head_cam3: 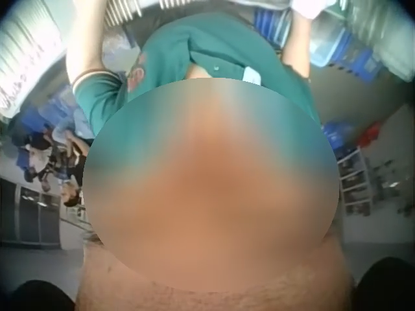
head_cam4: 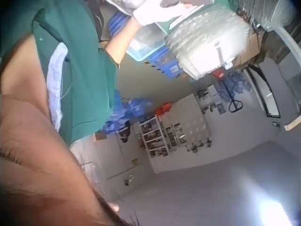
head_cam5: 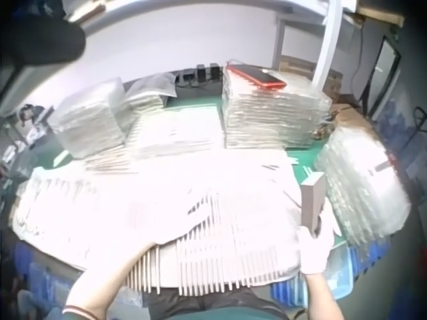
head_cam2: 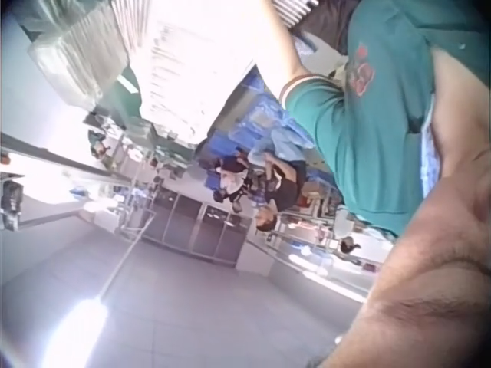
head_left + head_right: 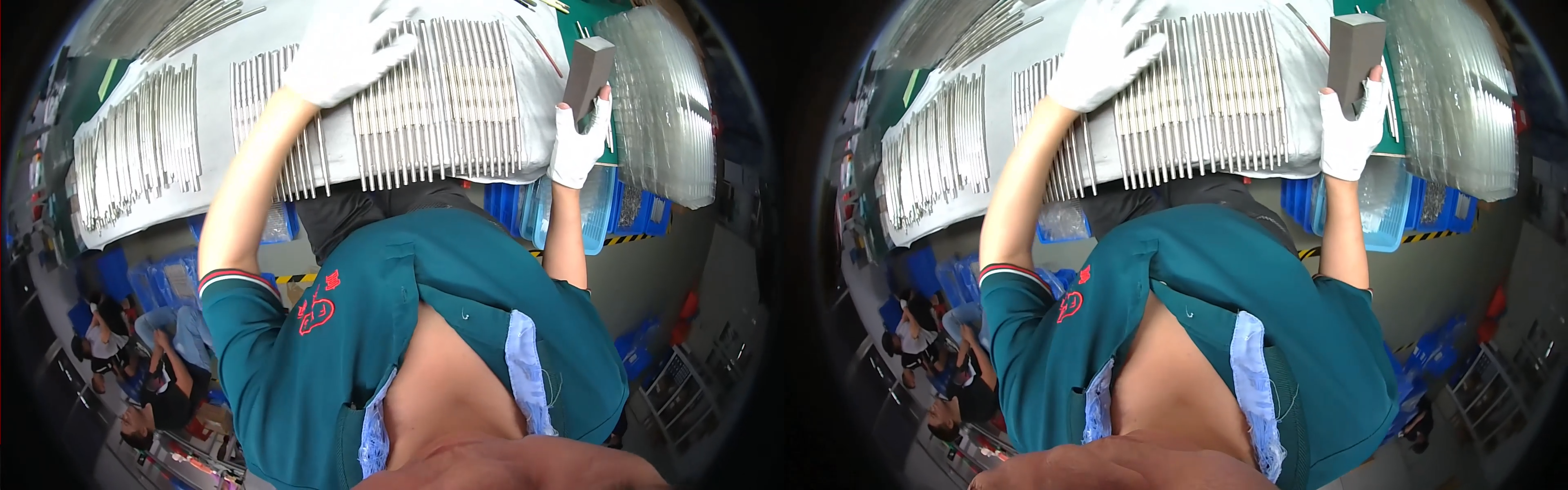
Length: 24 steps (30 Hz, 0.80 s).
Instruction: The worker is using a sanding block to polish or sand a series of long metal rods laid out on a workbench.
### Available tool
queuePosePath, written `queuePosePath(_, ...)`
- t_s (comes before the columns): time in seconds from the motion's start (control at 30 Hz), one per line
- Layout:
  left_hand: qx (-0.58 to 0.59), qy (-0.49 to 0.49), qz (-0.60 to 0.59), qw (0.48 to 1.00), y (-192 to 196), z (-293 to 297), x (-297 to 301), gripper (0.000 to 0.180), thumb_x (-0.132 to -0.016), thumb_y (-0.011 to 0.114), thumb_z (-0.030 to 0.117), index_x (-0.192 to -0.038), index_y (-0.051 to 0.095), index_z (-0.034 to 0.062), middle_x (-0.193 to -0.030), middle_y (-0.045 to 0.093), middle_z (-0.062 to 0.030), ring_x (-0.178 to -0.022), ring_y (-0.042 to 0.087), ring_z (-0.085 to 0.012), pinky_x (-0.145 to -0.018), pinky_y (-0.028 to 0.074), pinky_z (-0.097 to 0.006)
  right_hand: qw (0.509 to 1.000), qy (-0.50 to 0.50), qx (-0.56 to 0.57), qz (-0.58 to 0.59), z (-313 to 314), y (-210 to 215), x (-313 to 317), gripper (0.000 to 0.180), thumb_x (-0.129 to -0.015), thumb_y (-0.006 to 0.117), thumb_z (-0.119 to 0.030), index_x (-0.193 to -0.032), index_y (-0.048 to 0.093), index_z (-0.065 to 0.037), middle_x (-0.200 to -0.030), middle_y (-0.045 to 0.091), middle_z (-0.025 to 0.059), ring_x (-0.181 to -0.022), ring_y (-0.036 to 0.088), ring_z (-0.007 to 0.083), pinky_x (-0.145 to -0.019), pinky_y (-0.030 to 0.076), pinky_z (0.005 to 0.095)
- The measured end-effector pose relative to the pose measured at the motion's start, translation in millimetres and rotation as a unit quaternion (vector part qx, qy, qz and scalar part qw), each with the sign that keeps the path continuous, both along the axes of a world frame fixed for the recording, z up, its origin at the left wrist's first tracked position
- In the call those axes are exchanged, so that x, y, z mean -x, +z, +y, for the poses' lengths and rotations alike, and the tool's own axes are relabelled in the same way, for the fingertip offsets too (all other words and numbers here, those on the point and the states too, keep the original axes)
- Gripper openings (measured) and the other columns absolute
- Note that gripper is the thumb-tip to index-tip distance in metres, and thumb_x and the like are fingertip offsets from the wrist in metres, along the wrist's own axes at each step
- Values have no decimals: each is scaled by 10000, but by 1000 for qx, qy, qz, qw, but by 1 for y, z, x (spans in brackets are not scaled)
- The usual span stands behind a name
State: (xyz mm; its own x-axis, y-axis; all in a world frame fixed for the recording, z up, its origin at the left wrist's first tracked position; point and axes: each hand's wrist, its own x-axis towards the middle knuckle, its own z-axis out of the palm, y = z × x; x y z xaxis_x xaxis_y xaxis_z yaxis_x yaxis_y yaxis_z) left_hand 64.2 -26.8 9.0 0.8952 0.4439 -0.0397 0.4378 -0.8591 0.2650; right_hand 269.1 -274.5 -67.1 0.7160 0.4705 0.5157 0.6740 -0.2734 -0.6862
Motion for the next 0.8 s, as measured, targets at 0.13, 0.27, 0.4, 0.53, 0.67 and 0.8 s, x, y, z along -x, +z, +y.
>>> queuePosePath(0.13,-31,27,66,997,19,17,37,535,-949,463,457,-1308,561,73,-1334,526,-180,-1212,493,-361,-1048,386,-460,999,-13,-3,41,-2,-1,-1,757,-761,776,-93,-1414,416,34,-1457,444,186,-1332,442,295,-1101,350,363)
queuePosePath(0.27,-148,-21,-59,987,-31,38,76,498,-934,516,422,-1262,587,55,-1297,531,-198,-1189,505,-368,-1036,400,-468,998,-5,-15,62,4,4,3,743,-762,767,-82,-1409,422,36,-1462,442,177,-1339,436,286,-1107,341,356)
queuePosePath(0.4,-102,24,-60,993,-17,18,47,440,-924,530,424,-1189,632,88,-1193,579,-185,-1072,547,-363,-941,447,-478,998,-6,-13,57,3,4,3,730,-793,748,-80,-1432,406,7,-1461,440,162,-1319,449,270,-1100,342,353)
queuePosePath(0.53,-110,37,-70,991,-14,9,37,443,-919,523,438,-1116,660,66,-1087,633,-176,-1013,577,-358,-926,444,-482,998,-11,18,57,6,7,4,727,-815,738,-95,-1444,387,5,-1477,419,165,-1331,435,272,-1098,347,363)
queuePosePath(0.67,-24,137,-50,989,34,6,54,430,-905,540,430,-1049,677,49,-1029,659,-187,-983,601,-338,-891,466,-447,999,-24,24,41,4,6,4,732,-819,736,-101,-1451,380,3,-1477,421,170,-1342,427,270,-1102,341,359)
queuePosePath(0.8,-145,112,-73,980,-10,48,110,454,-890,567,424,-1122,649,42,-1097,624,-194,-1041,568,-364,-941,432,-470,999,-14,21,35,4,7,3,719,-819,731,-97,-1446,392,-3,-1468,432,170,-1325,446,268,-1102,342,359)
